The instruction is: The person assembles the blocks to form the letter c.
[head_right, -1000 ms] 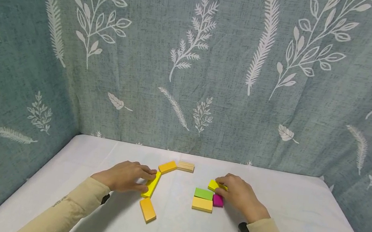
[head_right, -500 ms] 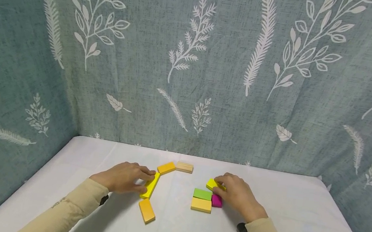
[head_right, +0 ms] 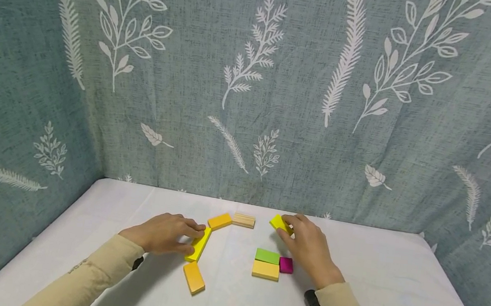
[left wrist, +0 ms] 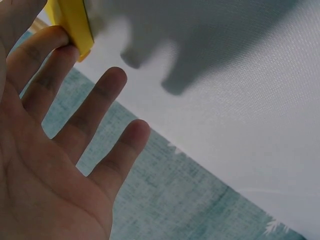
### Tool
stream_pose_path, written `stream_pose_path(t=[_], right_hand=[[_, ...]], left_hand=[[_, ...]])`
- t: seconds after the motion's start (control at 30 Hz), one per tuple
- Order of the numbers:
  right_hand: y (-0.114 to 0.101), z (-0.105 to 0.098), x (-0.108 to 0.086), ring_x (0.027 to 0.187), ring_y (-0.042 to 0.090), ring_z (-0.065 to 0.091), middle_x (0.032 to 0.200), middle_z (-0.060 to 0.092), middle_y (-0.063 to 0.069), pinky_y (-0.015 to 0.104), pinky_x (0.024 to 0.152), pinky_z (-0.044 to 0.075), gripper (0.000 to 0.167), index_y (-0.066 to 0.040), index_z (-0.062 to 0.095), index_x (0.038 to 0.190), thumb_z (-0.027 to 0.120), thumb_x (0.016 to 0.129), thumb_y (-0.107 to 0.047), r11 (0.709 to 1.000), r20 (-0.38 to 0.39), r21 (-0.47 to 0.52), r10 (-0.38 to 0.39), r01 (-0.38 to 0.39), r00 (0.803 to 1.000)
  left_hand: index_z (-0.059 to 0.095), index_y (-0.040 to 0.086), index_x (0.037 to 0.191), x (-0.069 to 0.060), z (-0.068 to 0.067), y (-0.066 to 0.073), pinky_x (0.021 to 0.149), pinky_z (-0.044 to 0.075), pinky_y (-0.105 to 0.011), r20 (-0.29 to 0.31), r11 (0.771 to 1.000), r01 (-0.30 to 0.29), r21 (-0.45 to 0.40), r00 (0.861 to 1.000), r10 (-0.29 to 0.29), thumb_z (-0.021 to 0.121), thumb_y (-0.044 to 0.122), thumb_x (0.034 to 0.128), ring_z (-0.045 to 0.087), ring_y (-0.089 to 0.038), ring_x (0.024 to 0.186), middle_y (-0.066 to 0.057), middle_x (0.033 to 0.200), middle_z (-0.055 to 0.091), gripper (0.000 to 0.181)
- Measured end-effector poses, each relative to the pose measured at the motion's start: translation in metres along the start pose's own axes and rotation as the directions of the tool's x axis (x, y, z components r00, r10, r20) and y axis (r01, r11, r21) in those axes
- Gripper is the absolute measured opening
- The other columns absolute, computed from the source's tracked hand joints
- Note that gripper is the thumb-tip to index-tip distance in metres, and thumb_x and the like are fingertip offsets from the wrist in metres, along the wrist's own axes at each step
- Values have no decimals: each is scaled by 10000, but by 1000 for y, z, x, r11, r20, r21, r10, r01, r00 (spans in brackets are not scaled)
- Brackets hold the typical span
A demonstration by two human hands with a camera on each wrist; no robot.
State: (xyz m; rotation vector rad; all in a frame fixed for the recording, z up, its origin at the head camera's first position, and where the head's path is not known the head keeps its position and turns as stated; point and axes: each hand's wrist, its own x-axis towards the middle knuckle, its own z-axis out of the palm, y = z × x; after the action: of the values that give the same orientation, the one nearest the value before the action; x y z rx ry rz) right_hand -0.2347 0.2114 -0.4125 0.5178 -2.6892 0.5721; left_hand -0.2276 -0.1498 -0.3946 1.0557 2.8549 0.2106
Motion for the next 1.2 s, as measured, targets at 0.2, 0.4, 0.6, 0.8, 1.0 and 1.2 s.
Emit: stream_pose_path(t=[0.2,0.4,0.6,0.8,1.0,1.2], right_hand=[[-5,2,8,889,217,692,1095,714,77,429,766,581,373,-67,717,1225,790,902,-240,999,42,23,31,-32,999],[-11,7,20,900,205,690,1108,726,78,400,771,584,318,-64,730,1192,776,911,-205,999,150,28,25,-29,988],[-17,11,30,939,229,691,1059,735,53,428,814,579,306,-61,742,1178,777,908,-200,1000,252,-5,27,-27,967],[-18,14,35,1000,241,685,1080,734,52,455,877,562,336,-65,737,1203,769,916,-236,998,306,-17,60,-58,950],[-17,18,38,929,192,675,1060,737,49,416,819,569,188,-84,763,1032,760,920,-235,999,324,-23,53,-48,945],[-18,21,39,836,153,630,1028,737,44,377,732,546,185,-144,673,779,760,918,-229,999,330,-29,44,-37,943]], left_hand=[[728,184,1270,-1,0,0,903,537,-457,-3,1000,-2,-6,1000,2,746,321,924,648,-274,1093,3,1377,641,372],[731,190,1265,-2,-1,0,927,532,-463,-7,1000,4,-1,1000,-4,751,316,921,648,-281,1115,10,1375,643,366],[738,188,1250,-1,0,0,892,542,-456,-10,1000,-6,4,1000,6,736,304,930,655,-276,1087,2,1366,648,340],[736,196,1251,-2,0,0,904,536,-467,-7,1000,5,-5,1000,-5,747,308,921,647,-284,1108,8,1374,642,348],[735,202,1242,-2,0,-1,911,533,-477,-8,1000,-6,-11,1000,6,746,308,925,644,-295,1119,1,1378,641,334],[737,201,1236,-2,0,-1,908,535,-473,-13,1000,-18,-16,1000,18,757,308,918,645,-294,1121,-7,1374,644,336]])
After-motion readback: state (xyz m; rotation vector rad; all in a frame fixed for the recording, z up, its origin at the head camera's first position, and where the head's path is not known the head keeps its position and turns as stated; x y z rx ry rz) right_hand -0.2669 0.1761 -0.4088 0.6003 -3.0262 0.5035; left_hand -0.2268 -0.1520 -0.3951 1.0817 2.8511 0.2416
